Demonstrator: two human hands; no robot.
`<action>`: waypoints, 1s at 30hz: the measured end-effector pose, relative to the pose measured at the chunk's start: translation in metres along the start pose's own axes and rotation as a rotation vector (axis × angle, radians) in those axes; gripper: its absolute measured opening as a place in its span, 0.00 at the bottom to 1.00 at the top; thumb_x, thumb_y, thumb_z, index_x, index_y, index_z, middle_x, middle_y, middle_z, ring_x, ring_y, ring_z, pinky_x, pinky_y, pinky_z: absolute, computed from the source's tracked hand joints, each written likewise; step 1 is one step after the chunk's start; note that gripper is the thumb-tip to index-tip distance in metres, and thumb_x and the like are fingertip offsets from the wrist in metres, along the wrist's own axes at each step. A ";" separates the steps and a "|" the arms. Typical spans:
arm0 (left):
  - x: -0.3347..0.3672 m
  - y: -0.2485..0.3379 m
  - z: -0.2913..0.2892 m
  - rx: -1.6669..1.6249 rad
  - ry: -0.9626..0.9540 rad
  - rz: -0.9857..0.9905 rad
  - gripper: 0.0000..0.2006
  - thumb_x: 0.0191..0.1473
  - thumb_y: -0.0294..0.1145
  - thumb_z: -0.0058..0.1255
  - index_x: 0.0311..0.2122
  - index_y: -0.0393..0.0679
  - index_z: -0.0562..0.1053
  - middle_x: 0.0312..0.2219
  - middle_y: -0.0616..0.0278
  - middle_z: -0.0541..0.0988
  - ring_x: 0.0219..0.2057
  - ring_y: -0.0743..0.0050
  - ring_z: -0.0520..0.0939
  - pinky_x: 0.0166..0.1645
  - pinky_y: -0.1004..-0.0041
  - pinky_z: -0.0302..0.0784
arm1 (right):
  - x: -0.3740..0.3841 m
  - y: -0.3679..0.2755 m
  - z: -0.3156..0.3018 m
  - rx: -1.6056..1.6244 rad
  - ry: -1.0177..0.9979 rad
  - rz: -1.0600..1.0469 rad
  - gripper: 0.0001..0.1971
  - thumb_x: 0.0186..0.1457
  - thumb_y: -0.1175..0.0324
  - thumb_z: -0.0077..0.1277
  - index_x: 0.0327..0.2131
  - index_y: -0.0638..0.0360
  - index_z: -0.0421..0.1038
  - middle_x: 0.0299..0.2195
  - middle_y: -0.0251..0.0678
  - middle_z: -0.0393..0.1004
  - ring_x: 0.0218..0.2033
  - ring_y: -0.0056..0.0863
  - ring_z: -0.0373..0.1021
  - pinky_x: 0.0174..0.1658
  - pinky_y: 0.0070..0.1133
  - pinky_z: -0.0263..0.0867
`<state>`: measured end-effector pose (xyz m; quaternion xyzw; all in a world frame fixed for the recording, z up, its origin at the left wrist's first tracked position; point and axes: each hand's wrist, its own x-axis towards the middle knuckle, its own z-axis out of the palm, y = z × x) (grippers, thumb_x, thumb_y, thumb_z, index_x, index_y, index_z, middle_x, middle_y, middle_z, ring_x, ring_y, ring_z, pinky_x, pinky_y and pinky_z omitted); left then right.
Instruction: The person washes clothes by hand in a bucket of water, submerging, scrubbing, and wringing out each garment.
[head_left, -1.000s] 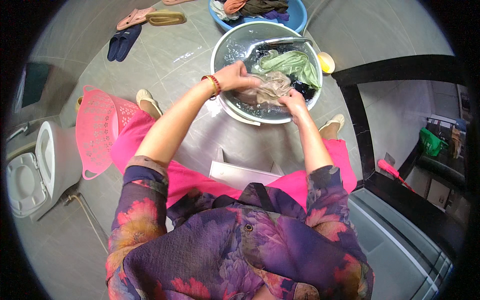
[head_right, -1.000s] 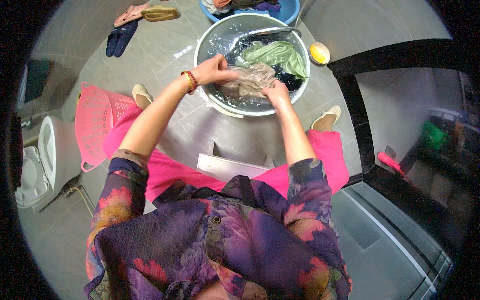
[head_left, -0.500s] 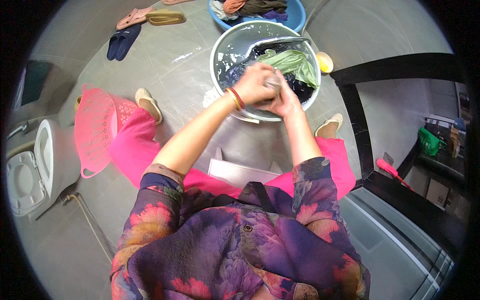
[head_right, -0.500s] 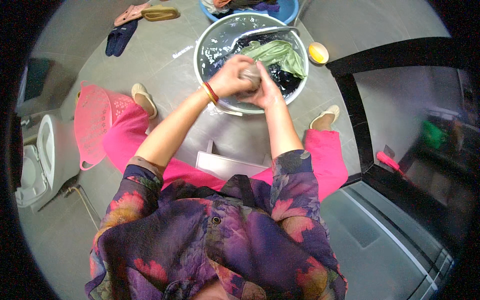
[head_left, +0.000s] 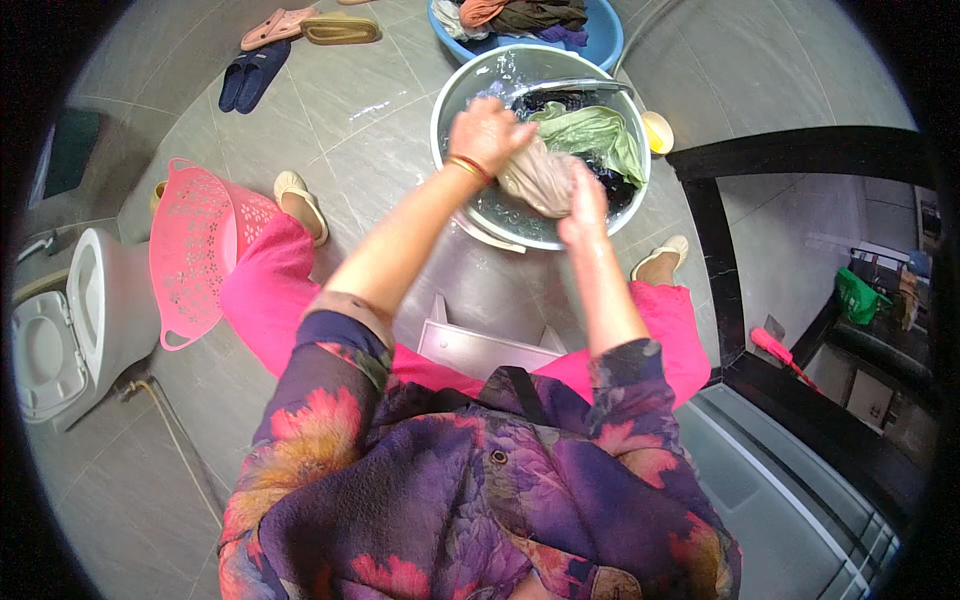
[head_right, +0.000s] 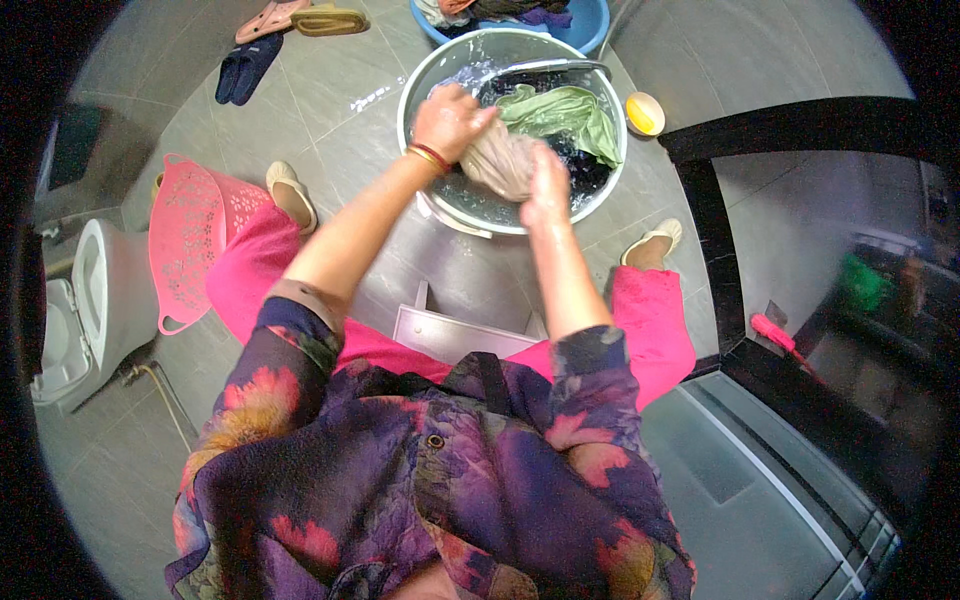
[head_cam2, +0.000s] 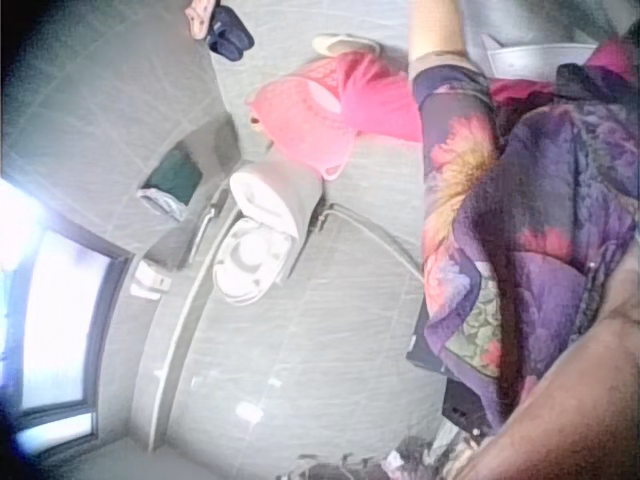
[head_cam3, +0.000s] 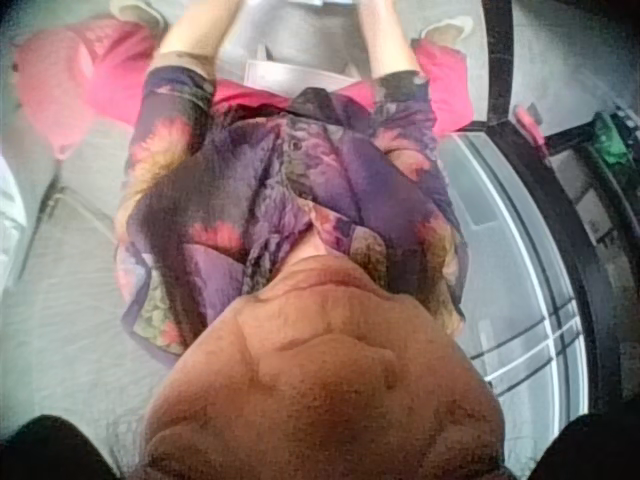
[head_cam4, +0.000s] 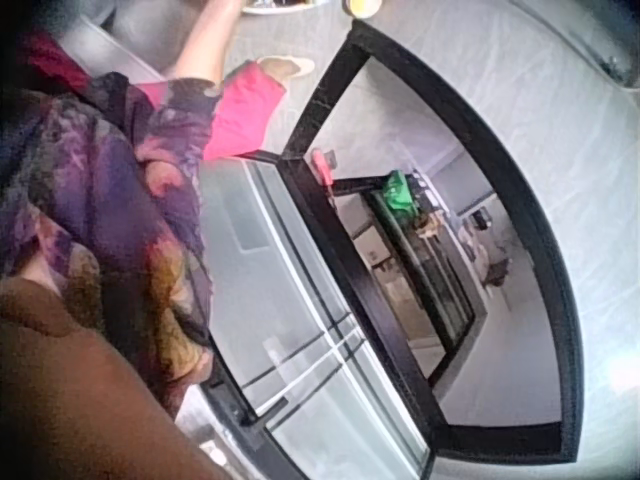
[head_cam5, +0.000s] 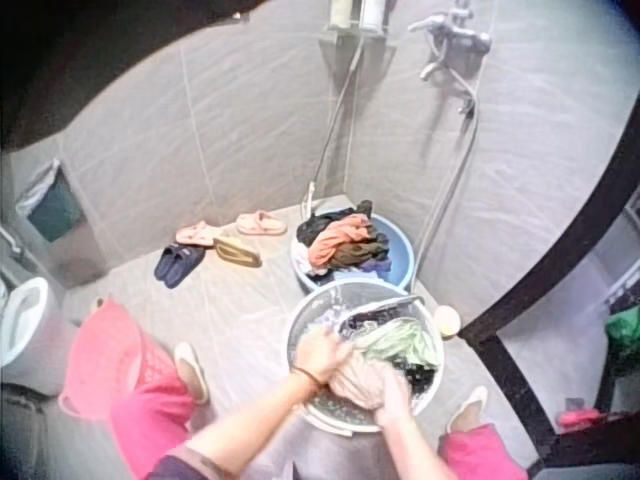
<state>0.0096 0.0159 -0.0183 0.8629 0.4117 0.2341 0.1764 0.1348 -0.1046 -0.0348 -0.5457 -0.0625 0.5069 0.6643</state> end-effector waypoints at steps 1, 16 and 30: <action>0.001 -0.019 -0.007 0.088 -0.004 0.005 0.21 0.46 0.53 0.48 0.26 0.41 0.74 0.29 0.52 0.73 0.35 0.54 0.73 0.39 0.61 0.70 | 0.003 -0.010 -0.010 -0.127 0.016 -0.127 0.16 0.53 0.64 0.45 0.42 0.64 0.66 0.38 0.40 0.72 0.39 0.30 0.70 0.43 0.25 0.66; -0.012 -0.016 0.019 -0.108 -0.449 -0.233 0.20 0.39 0.47 0.56 0.38 0.46 0.74 0.43 0.46 0.69 0.45 0.47 0.69 0.50 0.61 0.65 | 0.033 0.002 -0.030 -0.699 -0.048 0.197 0.32 0.48 0.47 0.48 0.54 0.49 0.55 0.46 0.39 0.66 0.45 0.40 0.65 0.48 0.41 0.58; -0.029 0.098 0.017 -0.416 0.179 -0.111 0.16 0.46 0.44 0.47 0.20 0.42 0.72 0.21 0.51 0.72 0.28 0.50 0.73 0.33 0.58 0.66 | 0.003 0.005 0.005 0.324 -0.268 0.105 0.14 0.54 0.62 0.43 0.42 0.59 0.66 0.38 0.38 0.69 0.38 0.29 0.68 0.43 0.26 0.65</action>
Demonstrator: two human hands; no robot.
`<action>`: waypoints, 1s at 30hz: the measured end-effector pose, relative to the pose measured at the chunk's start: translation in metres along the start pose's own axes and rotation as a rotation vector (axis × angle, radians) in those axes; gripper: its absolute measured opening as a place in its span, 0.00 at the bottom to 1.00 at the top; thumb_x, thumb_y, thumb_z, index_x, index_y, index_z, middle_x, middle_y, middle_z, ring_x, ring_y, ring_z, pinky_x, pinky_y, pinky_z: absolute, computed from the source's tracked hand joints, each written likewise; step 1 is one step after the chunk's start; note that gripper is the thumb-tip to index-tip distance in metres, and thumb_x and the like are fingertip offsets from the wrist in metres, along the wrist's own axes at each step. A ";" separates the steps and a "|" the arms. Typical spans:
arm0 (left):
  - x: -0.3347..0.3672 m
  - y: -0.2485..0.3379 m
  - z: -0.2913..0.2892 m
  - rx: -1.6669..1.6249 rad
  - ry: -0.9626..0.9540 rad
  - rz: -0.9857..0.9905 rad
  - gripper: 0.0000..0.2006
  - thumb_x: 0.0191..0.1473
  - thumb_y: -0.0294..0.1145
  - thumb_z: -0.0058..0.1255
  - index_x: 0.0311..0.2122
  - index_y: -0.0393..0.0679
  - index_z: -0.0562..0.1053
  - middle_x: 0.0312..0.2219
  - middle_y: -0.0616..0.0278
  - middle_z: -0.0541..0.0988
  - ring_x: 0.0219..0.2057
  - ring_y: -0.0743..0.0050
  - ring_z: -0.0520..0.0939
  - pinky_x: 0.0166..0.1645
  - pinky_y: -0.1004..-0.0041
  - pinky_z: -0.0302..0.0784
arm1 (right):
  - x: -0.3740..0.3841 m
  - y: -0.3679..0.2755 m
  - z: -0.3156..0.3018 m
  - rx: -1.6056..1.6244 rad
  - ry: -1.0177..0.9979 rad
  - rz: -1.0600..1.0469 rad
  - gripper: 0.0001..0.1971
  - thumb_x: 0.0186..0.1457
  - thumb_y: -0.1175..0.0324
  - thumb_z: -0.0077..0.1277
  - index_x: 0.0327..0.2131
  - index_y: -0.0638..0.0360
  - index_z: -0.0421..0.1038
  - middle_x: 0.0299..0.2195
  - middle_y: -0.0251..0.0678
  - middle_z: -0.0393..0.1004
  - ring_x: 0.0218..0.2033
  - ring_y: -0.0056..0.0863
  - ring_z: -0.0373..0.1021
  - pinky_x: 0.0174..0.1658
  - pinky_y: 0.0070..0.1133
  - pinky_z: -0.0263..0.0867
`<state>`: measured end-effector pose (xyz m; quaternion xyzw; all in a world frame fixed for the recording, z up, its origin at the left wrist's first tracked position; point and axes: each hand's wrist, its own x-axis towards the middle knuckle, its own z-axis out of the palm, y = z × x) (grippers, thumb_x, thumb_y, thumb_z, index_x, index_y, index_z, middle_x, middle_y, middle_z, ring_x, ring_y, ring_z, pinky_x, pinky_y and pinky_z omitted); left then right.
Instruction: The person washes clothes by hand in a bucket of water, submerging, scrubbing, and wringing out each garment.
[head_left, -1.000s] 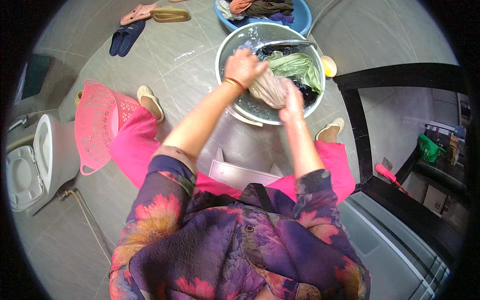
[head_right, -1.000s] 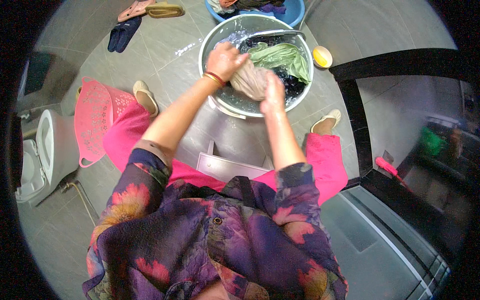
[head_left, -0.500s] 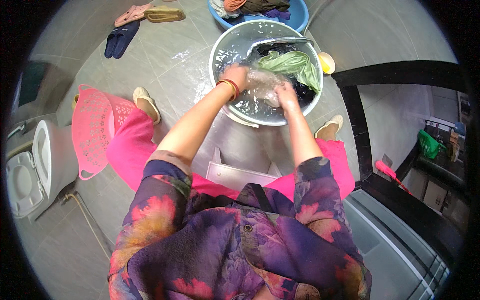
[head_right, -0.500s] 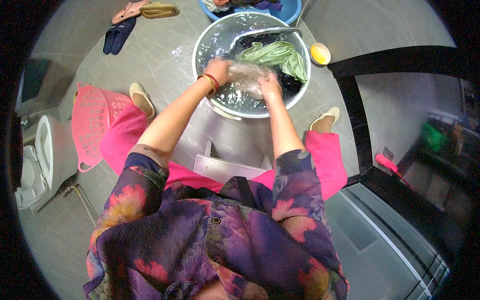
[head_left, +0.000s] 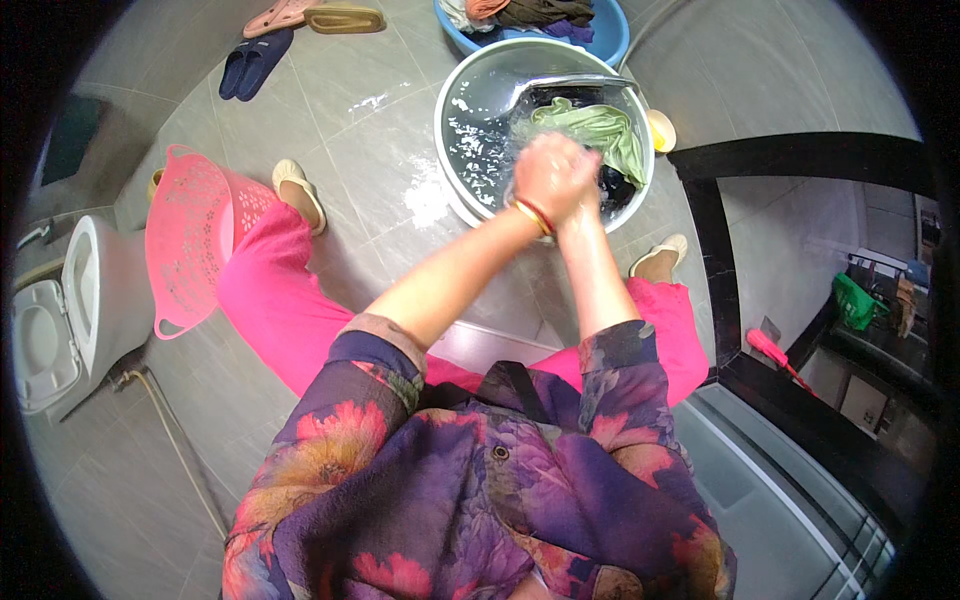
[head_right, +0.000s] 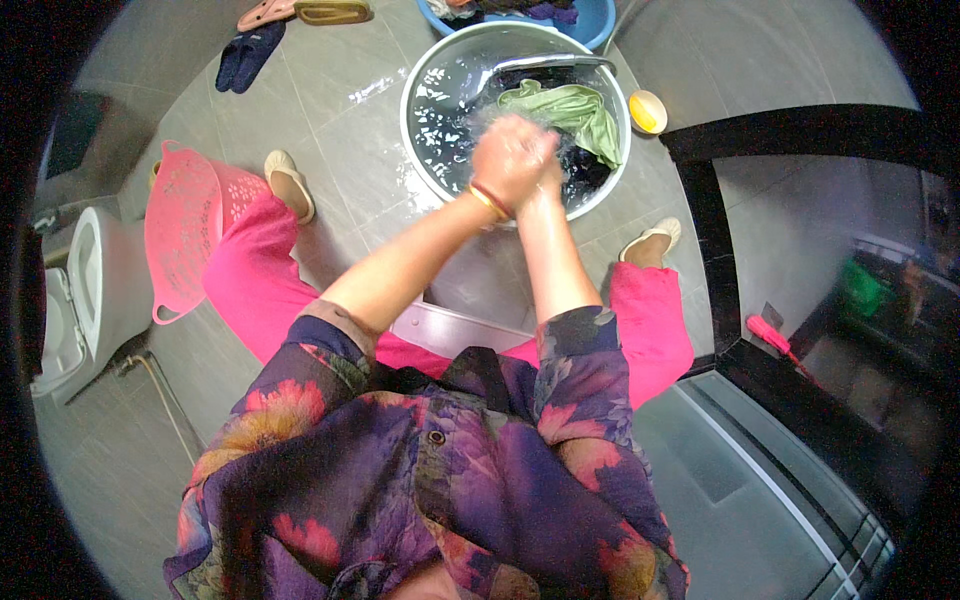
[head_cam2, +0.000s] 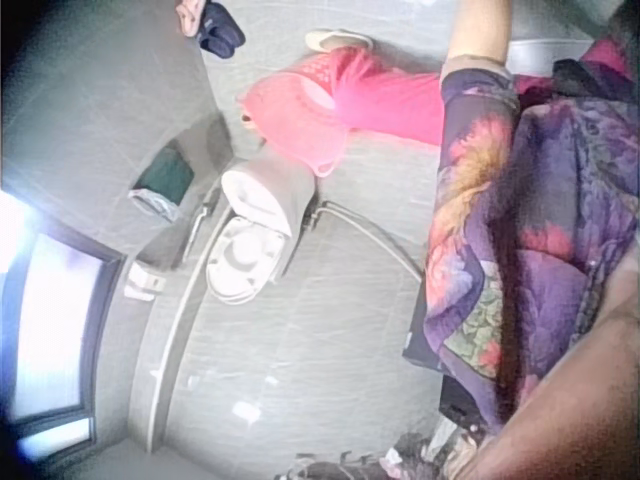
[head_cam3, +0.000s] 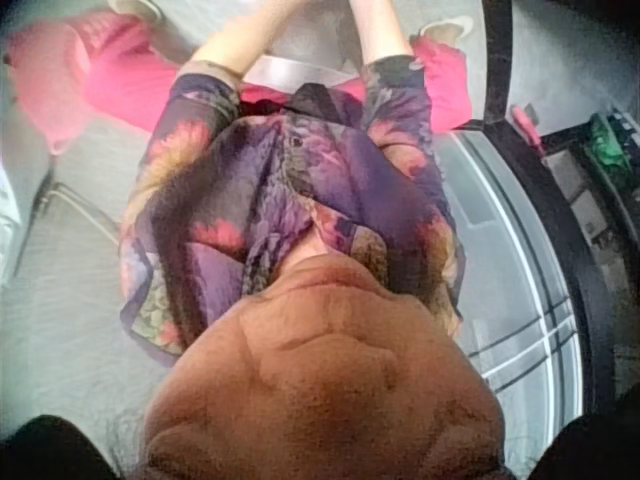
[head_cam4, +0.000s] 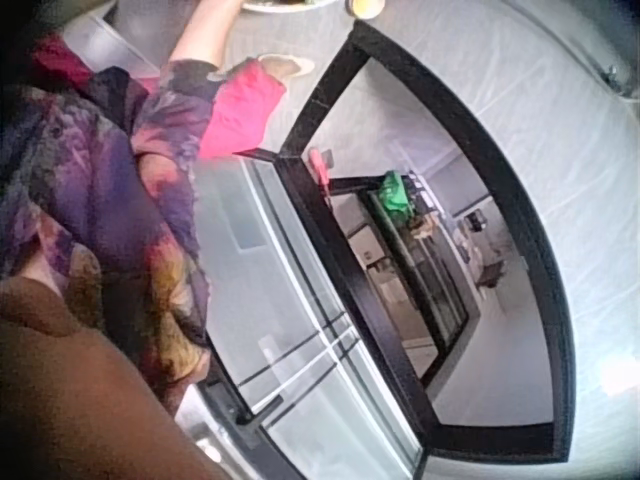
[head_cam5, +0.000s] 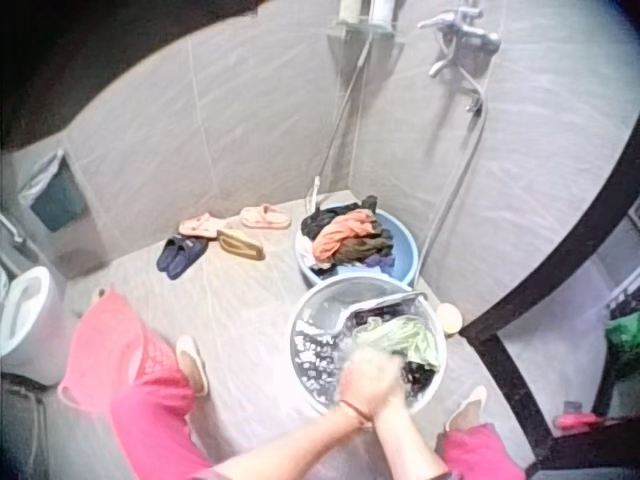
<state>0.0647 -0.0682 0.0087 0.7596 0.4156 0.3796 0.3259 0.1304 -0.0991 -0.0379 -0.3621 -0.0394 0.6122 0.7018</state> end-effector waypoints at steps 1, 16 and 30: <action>0.011 -0.020 -0.002 0.099 -0.083 -0.104 0.17 0.48 0.46 0.42 0.23 0.43 0.74 0.28 0.54 0.75 0.30 0.51 0.75 0.33 0.57 0.70 | 0.005 0.008 0.003 0.095 0.116 0.037 0.14 0.54 0.63 0.44 0.42 0.59 0.67 0.39 0.38 0.70 0.38 0.29 0.69 0.42 0.26 0.66; 0.019 -0.081 -0.053 0.684 -0.645 0.140 0.34 0.41 0.56 0.53 0.54 0.57 0.60 0.47 0.55 0.67 0.48 0.55 0.67 0.49 0.57 0.63 | 0.013 -0.025 -0.047 -1.731 0.339 -0.201 0.31 0.41 0.64 0.55 0.48 0.70 0.56 0.49 0.55 0.60 0.49 0.50 0.61 0.51 0.31 0.57; 0.004 -0.071 -0.038 0.210 -0.674 0.067 0.53 0.27 0.51 0.65 0.59 0.43 0.50 0.56 0.50 0.58 0.58 0.50 0.56 0.59 0.55 0.51 | -0.023 -0.091 0.072 -0.611 -0.078 0.008 0.12 0.48 0.74 0.51 0.38 0.64 0.66 0.33 0.36 0.72 0.33 0.24 0.70 0.38 0.20 0.67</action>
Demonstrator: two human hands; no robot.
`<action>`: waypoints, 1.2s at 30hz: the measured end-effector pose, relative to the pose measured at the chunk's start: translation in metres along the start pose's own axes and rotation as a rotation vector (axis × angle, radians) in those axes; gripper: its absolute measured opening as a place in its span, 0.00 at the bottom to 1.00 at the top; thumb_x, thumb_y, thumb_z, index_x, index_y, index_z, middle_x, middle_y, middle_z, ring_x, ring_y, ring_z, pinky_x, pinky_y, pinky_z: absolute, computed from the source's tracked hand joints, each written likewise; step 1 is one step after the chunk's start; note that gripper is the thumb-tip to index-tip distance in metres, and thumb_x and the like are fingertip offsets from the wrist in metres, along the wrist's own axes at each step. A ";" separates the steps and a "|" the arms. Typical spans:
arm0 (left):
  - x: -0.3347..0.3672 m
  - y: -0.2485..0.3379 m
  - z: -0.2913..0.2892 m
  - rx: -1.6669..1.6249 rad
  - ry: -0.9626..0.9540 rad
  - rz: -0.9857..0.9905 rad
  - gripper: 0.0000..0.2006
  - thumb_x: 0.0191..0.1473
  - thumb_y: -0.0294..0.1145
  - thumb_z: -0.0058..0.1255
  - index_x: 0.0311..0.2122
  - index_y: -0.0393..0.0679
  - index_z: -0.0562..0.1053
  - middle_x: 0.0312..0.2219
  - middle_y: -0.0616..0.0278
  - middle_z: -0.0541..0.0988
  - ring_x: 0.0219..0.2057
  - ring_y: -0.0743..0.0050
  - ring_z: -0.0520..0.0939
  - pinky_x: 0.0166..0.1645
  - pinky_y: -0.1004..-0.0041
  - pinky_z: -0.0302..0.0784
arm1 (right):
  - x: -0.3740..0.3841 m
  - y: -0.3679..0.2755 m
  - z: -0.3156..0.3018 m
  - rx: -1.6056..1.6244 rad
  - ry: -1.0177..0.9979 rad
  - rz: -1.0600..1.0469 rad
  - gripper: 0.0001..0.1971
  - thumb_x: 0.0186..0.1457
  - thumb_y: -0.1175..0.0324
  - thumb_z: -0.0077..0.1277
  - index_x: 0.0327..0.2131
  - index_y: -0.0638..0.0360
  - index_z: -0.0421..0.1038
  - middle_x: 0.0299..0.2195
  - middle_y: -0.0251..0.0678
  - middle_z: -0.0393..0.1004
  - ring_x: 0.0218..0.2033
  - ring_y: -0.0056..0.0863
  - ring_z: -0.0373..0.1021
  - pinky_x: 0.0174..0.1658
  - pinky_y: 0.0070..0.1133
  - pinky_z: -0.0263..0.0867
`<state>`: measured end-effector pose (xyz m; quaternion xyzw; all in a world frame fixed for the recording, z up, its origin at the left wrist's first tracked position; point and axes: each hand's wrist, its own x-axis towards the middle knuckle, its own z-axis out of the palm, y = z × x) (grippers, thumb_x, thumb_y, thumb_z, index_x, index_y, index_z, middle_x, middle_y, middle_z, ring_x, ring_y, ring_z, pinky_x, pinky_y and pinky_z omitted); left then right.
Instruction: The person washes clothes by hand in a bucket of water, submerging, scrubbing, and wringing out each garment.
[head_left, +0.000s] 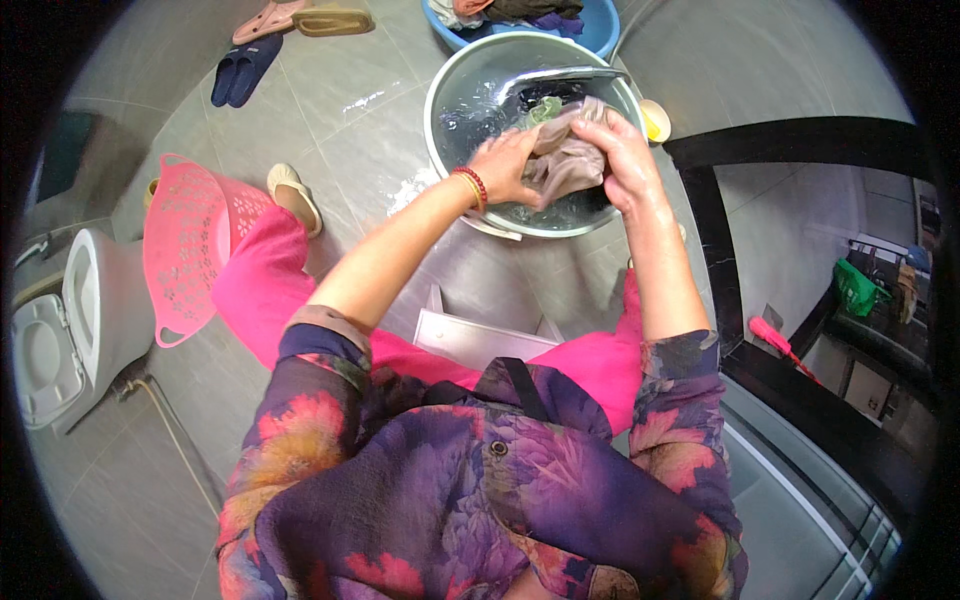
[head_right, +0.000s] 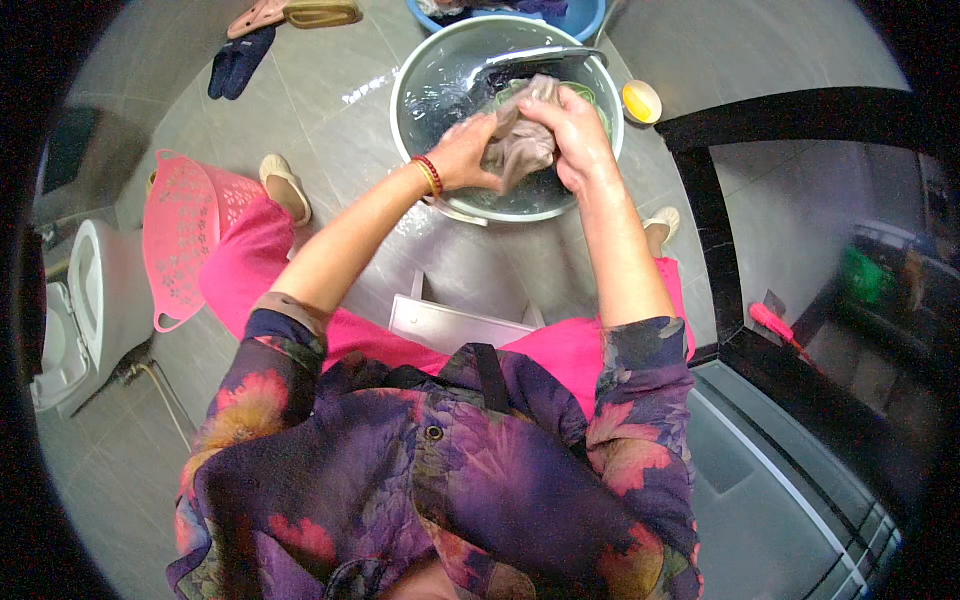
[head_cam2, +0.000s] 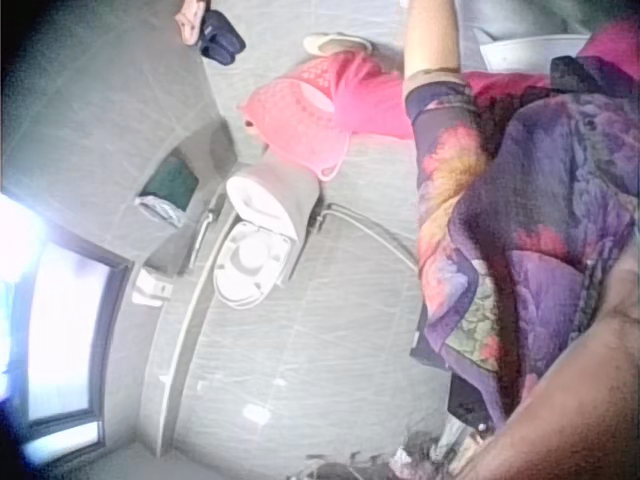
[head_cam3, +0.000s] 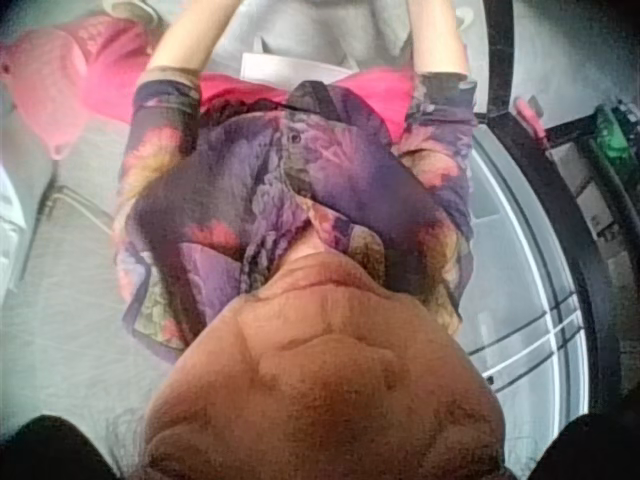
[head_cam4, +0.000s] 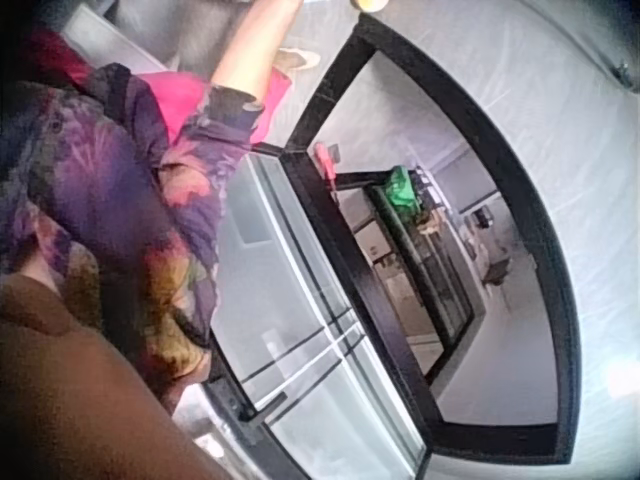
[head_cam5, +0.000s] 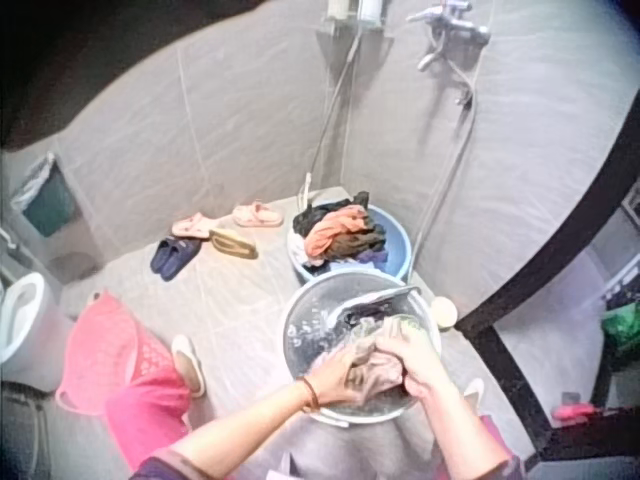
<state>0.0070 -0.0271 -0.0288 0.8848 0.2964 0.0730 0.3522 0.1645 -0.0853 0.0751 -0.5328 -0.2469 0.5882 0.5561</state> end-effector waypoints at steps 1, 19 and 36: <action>0.004 0.002 0.003 -0.167 0.070 0.010 0.54 0.26 0.51 0.65 0.58 0.43 0.50 0.55 0.49 0.59 0.57 0.49 0.56 0.59 0.57 0.51 | -0.003 -0.014 0.012 0.004 -0.038 -0.031 0.12 0.49 0.74 0.51 0.38 0.63 0.66 0.33 0.35 0.72 0.33 0.23 0.70 0.38 0.19 0.67; 0.010 0.009 -0.062 0.227 0.469 -0.158 0.15 0.37 0.28 0.53 0.35 0.48 0.76 0.39 0.52 0.71 0.42 0.51 0.68 0.49 0.64 0.65 | -0.022 0.030 -0.053 -0.112 0.229 0.284 0.29 0.54 0.53 0.45 0.51 0.65 0.55 0.44 0.49 0.64 0.34 0.37 0.71 0.31 0.26 0.71; -0.058 -0.020 -0.026 -1.733 0.571 -0.505 0.18 0.52 0.40 0.50 0.47 0.47 0.64 0.40 0.63 0.71 0.41 0.72 0.72 0.44 0.65 0.70 | -0.048 0.082 0.051 1.326 -0.168 0.295 0.17 0.53 0.64 0.45 0.45 0.60 0.65 0.42 0.42 0.69 0.41 0.42 0.64 0.35 0.25 0.66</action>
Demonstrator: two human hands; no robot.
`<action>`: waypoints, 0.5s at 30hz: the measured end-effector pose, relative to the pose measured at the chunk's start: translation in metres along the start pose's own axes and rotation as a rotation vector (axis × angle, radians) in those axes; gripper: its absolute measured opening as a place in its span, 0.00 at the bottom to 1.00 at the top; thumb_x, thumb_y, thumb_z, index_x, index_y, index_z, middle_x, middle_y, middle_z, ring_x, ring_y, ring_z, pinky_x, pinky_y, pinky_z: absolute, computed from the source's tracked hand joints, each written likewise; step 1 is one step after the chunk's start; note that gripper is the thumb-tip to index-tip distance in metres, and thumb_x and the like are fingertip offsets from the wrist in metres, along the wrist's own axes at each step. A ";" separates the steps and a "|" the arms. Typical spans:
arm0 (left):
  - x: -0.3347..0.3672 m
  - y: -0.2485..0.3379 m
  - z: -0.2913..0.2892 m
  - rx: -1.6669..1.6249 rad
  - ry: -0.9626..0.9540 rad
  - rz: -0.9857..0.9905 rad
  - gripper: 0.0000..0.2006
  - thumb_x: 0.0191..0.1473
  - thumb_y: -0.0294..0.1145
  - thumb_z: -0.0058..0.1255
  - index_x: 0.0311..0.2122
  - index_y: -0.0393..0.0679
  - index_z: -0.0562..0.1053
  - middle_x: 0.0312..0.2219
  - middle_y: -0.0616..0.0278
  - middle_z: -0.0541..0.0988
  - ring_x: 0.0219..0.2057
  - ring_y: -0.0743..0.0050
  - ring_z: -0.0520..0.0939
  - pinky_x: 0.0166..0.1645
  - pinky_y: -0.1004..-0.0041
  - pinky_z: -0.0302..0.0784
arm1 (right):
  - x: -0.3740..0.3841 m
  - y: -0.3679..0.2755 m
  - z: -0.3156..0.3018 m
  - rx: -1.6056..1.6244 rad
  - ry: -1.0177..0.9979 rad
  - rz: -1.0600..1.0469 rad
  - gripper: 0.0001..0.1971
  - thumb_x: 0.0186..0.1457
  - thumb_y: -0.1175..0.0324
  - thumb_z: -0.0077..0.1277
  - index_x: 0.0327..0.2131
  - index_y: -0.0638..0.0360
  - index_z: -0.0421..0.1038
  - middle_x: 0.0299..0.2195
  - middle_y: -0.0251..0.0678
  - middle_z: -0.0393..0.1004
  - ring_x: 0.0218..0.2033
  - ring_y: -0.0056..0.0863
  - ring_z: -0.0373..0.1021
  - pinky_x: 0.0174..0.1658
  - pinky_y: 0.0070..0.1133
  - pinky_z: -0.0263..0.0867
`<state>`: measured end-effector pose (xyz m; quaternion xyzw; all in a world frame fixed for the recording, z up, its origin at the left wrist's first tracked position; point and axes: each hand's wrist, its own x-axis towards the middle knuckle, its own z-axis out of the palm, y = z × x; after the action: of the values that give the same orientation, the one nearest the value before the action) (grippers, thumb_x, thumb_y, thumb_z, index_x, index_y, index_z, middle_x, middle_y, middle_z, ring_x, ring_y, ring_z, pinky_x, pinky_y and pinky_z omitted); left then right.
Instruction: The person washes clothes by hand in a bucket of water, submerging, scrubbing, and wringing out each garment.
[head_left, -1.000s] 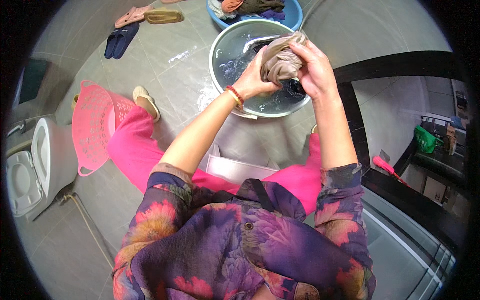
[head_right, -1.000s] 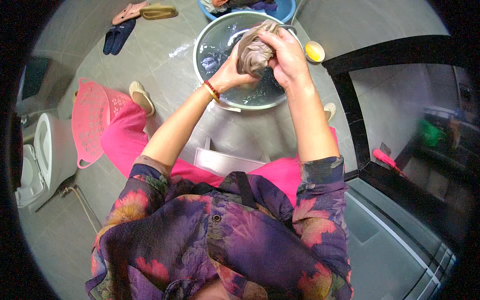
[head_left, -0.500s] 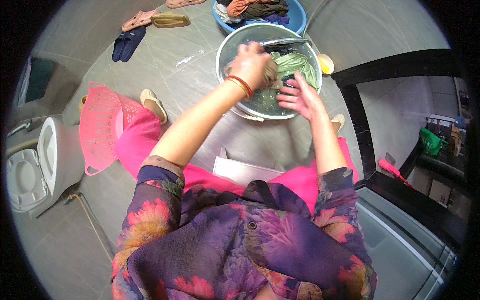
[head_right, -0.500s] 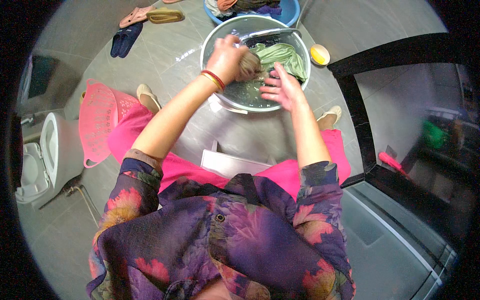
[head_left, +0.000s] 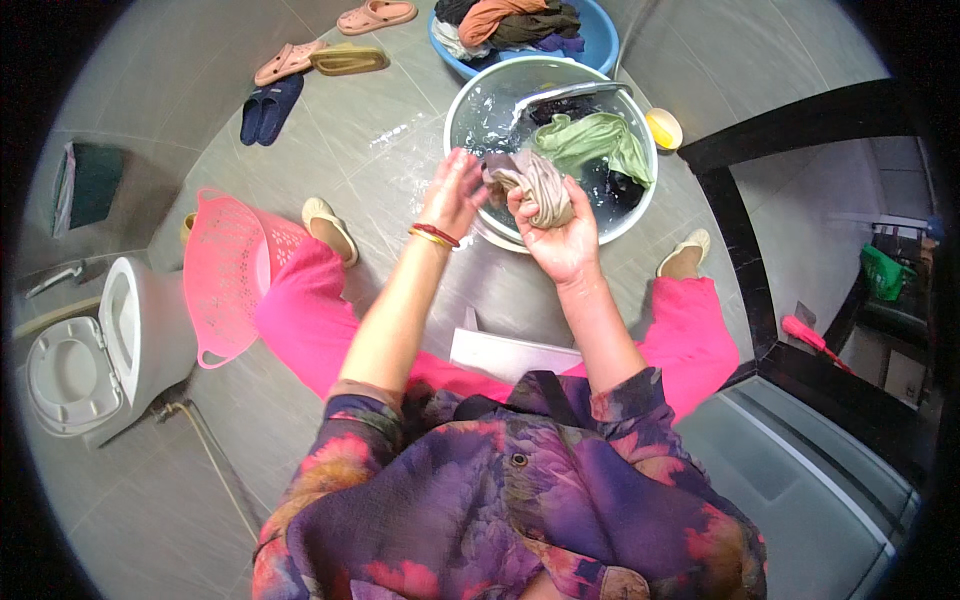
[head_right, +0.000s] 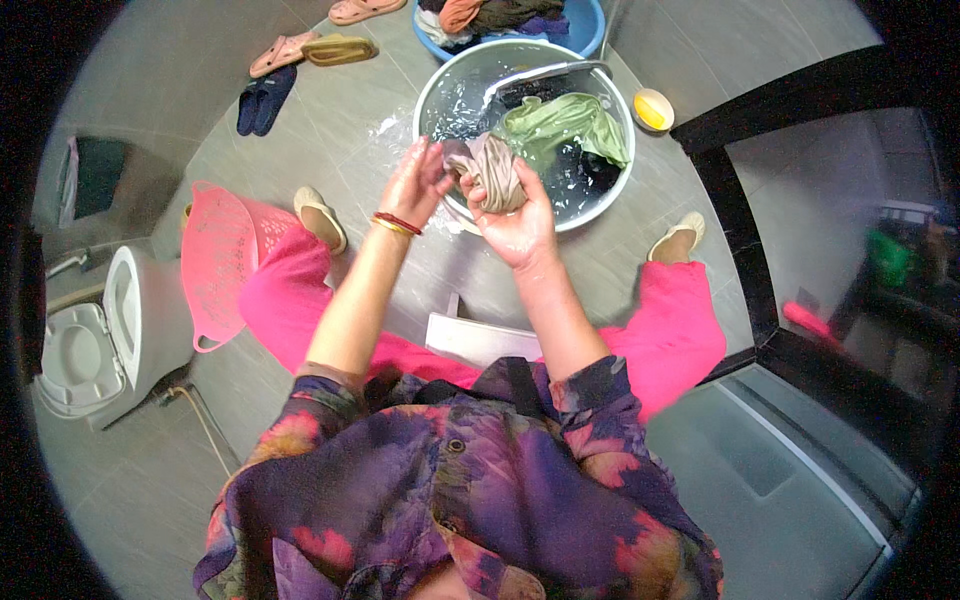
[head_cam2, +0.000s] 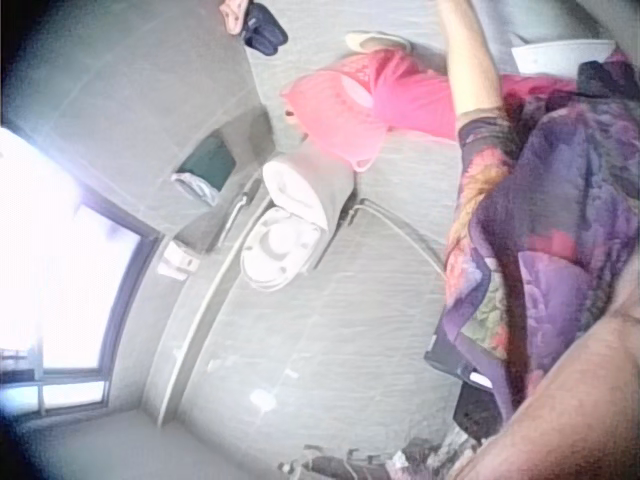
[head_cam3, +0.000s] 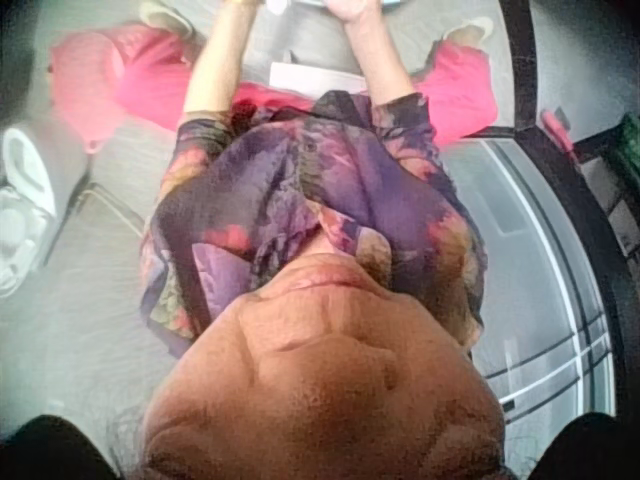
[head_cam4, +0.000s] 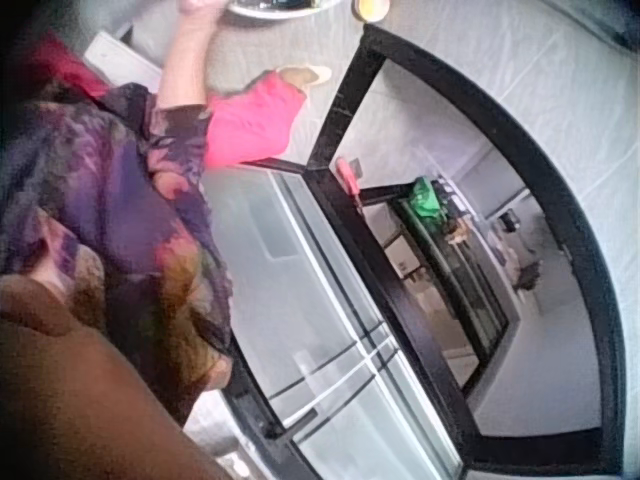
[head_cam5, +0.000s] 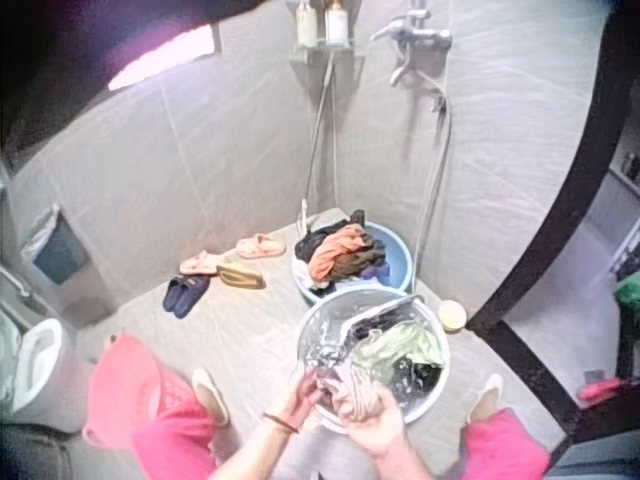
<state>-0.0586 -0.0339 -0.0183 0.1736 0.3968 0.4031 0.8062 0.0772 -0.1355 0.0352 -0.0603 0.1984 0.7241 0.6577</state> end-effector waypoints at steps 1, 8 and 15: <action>0.001 -0.011 0.005 -0.061 -0.180 -0.033 0.26 0.50 0.50 0.50 0.51 0.47 0.62 0.38 0.63 0.72 0.39 0.69 0.73 0.43 0.60 0.71 | 0.000 0.008 0.009 0.071 -0.062 -0.036 0.17 0.53 0.64 0.45 0.45 0.60 0.65 0.42 0.43 0.68 0.40 0.43 0.64 0.35 0.25 0.65; -0.021 -0.009 0.090 -0.511 -0.502 -0.259 0.31 0.50 0.60 0.41 0.53 0.49 0.62 0.39 0.56 0.73 0.40 0.57 0.76 0.36 0.60 0.78 | -0.026 0.029 0.018 0.086 -0.176 -0.103 0.18 0.53 0.62 0.45 0.49 0.49 0.63 0.46 0.34 0.65 0.41 0.37 0.60 0.35 0.21 0.63; 0.009 0.025 0.121 0.802 -0.415 0.152 0.11 0.44 0.32 0.57 0.28 0.37 0.70 0.21 0.64 0.73 0.22 0.77 0.72 0.27 0.77 0.69 | -0.032 -0.021 0.024 -0.841 0.012 0.048 0.21 0.52 0.63 0.48 0.46 0.65 0.60 0.39 0.41 0.68 0.32 0.31 0.67 0.32 0.23 0.64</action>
<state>0.0265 -0.0064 0.0675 0.5776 0.3378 0.2324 0.7059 0.1059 -0.1555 0.0635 -0.3233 -0.1093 0.7568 0.5574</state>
